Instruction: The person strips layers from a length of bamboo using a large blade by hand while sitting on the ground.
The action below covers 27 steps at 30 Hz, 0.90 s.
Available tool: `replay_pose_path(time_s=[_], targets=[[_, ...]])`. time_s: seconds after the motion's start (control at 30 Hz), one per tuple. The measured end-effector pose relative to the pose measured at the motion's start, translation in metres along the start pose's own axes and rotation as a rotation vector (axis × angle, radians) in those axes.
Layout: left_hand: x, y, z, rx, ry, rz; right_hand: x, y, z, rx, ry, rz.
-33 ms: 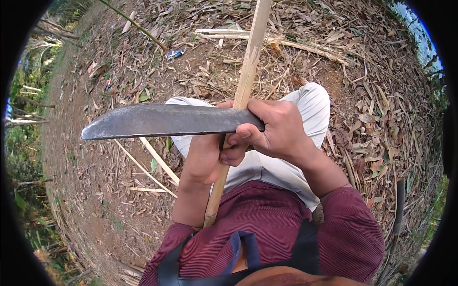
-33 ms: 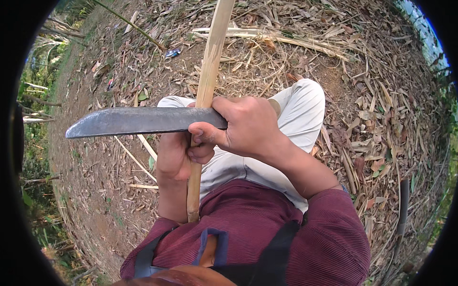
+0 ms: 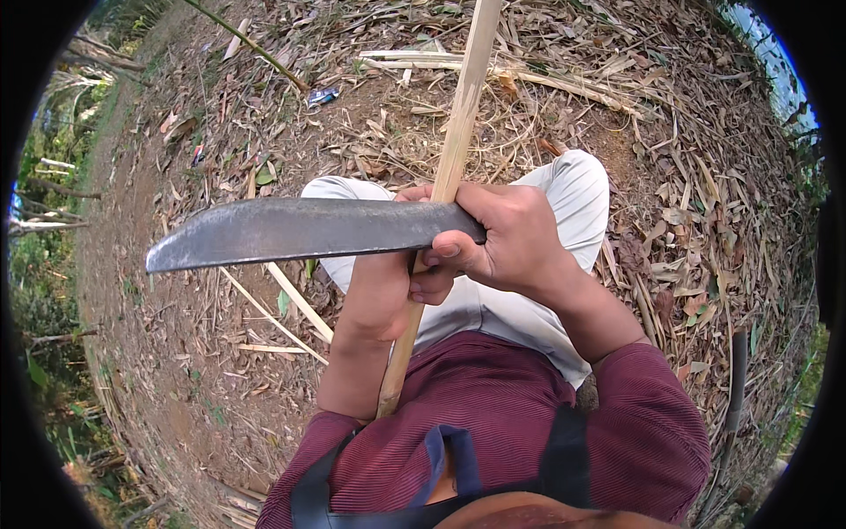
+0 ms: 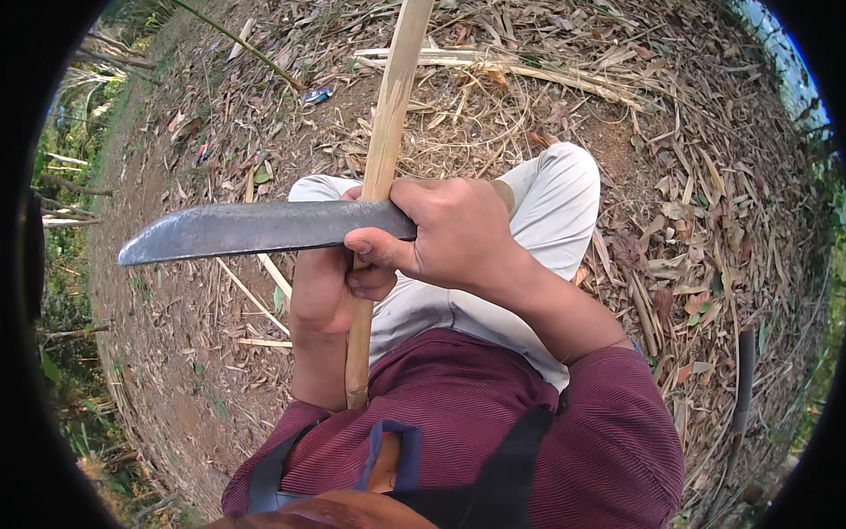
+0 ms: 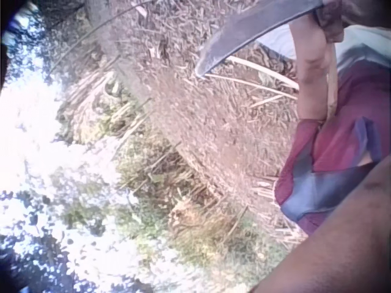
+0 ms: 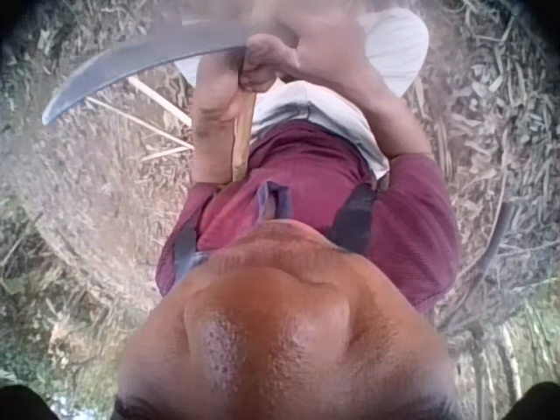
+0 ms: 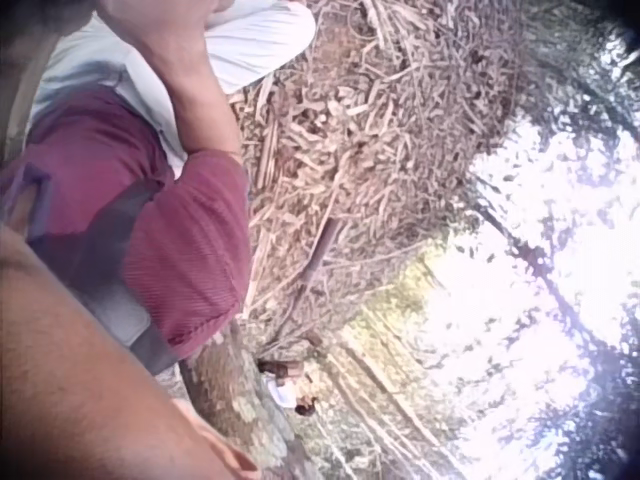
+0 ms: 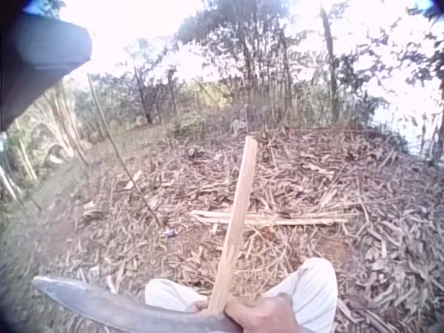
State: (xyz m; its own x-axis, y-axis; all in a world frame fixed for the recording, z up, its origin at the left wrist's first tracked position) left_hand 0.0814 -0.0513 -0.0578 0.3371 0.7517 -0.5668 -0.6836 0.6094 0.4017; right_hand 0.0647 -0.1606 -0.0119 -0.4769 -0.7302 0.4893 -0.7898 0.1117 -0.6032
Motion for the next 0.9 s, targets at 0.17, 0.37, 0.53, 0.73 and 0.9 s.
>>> replay_pose_path(time_s=[0.17,0.37,0.53,0.73,0.9], targets=[[0.016,0.005,-0.008,-0.110,-0.190,0.258,-0.011,0.004,0.011,0.005,0.036,-0.045],[0.007,0.001,-0.009,-0.235,-0.313,0.264,-0.017,0.008,0.032,0.019,-0.003,-0.062],[0.006,-0.010,-0.018,-0.271,-0.340,0.225,-0.013,0.008,0.043,0.073,0.081,-0.055],[0.003,-0.016,-0.012,-0.342,-0.452,0.239,-0.008,0.005,0.062,0.137,0.230,-0.070],[0.010,0.001,-0.032,-0.133,-0.299,0.191,0.080,-0.005,0.207,-0.747,0.298,0.105]])
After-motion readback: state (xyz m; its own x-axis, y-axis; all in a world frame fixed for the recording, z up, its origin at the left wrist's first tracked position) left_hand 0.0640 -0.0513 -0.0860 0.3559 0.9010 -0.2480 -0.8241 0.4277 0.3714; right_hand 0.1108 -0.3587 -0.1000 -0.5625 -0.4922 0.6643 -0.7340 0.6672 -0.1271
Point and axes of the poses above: each hand's wrist, its own y-axis away from the middle knuckle, its own x-axis out of the back of the hand, z = x × y, the point moved 9 cm from there along -y, towards the middle knuckle, and after that the axes turned 6 degrees about z, right-handed, at the moved point
